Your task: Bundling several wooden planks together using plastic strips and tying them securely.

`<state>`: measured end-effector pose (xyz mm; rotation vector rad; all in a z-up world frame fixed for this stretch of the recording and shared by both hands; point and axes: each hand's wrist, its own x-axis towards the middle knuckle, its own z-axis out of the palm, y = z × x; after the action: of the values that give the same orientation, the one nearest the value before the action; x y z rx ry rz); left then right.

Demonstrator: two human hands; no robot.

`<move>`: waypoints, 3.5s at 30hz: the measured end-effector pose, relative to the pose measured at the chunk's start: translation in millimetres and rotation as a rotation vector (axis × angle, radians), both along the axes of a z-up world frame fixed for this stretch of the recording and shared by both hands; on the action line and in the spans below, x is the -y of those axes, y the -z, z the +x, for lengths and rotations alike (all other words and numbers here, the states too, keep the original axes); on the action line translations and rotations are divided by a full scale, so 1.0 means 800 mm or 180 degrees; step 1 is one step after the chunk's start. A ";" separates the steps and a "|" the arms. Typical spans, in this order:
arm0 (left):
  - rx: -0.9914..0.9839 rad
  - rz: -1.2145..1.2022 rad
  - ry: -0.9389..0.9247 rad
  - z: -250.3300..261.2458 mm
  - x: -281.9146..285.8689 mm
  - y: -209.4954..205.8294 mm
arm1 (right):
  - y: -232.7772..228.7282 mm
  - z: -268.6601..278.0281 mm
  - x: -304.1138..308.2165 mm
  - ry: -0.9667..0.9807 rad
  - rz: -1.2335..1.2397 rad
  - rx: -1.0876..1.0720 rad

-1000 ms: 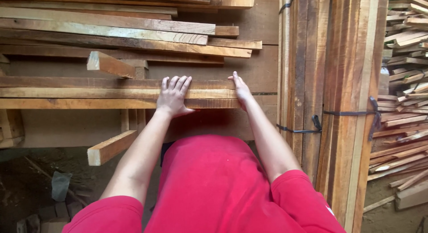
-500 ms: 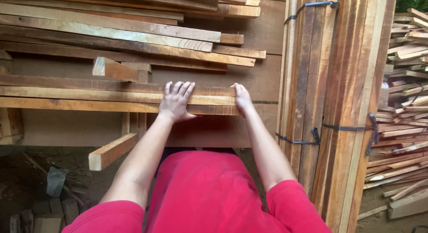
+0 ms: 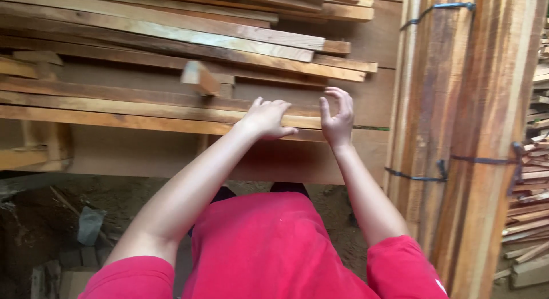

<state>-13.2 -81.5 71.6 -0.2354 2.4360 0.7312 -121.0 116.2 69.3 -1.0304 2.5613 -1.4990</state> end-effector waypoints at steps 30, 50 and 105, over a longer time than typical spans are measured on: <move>-0.1382 -0.1812 0.0527 0.435 0.484 0.080 | 0.019 0.341 0.484 -0.2012 0.3492 -0.1257; -0.0137 0.4582 -0.5772 0.477 0.415 0.091 | 0.054 0.267 0.635 -0.2510 0.3905 0.2383; -0.1116 -0.1776 0.0761 0.420 0.511 0.066 | 0.059 0.347 0.466 -0.1316 0.2836 -0.1294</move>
<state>323.0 -490.6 19.1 -0.0234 2.8945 -0.0316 156.8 -256.6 21.7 -1.6075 2.5220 -0.0044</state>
